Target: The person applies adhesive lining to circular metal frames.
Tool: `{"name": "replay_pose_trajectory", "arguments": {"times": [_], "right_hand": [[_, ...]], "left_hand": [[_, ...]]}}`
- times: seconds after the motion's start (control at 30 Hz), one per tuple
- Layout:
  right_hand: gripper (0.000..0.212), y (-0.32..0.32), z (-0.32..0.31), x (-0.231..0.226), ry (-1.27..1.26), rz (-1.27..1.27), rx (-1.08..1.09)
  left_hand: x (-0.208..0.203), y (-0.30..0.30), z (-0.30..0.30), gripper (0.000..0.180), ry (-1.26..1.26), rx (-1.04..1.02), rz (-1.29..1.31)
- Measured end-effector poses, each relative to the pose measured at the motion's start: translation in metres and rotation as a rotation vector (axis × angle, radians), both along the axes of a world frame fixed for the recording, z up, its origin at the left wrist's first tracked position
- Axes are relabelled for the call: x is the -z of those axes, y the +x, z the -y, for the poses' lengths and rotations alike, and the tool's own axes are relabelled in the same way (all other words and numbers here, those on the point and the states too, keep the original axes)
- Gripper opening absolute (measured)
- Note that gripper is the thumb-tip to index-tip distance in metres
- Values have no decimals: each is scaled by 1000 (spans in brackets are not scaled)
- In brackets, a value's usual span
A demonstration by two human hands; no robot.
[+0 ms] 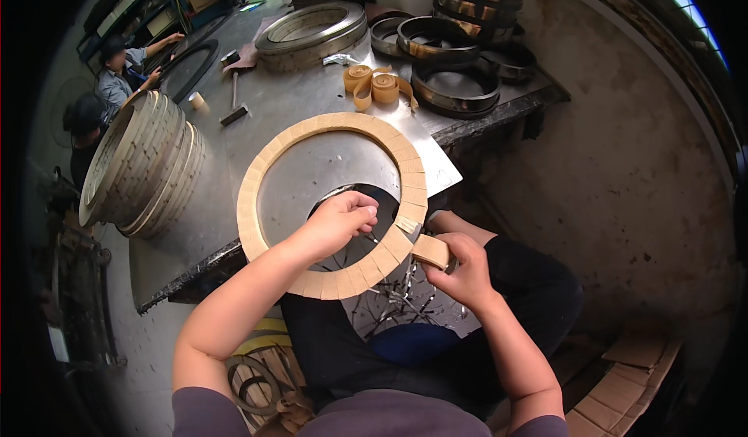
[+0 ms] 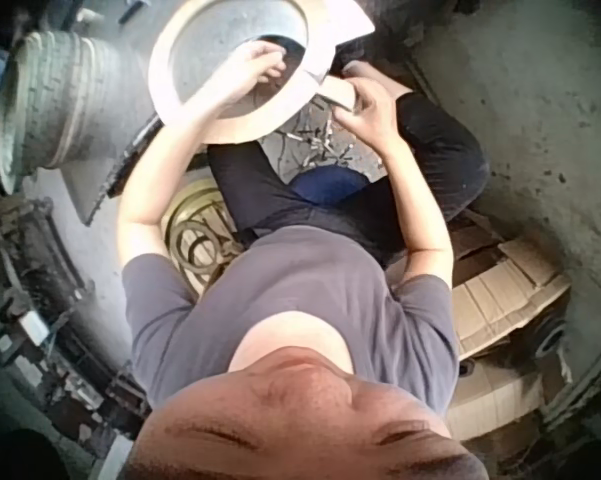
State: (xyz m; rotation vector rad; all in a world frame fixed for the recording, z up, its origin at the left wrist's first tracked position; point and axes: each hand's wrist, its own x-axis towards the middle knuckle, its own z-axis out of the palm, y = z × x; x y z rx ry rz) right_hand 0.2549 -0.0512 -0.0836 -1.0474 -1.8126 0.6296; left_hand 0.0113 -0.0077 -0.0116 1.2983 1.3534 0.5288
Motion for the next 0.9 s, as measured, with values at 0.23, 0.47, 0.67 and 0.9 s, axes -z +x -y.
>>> {"name": "replay_pose_trajectory", "arguments": {"times": [0.23, 0.47, 0.67, 0.9], "right_hand": [[30, -50, -46, -71, 304, 7, -61], [38, -36, -43, -37, 284, -104, 25], [39, -26, -29, 9, -475, -331, -187], [32, -4, -28, 1, -216, -13, -58]], "left_hand": [[-19, 12, 15, 60, -25, 35, 261], [-8, 13, 6, 41, -141, -131, 230], [17, 13, -15, 31, -240, -75, 153], [6, 28, -12, 28, -178, 78, 30]]}}
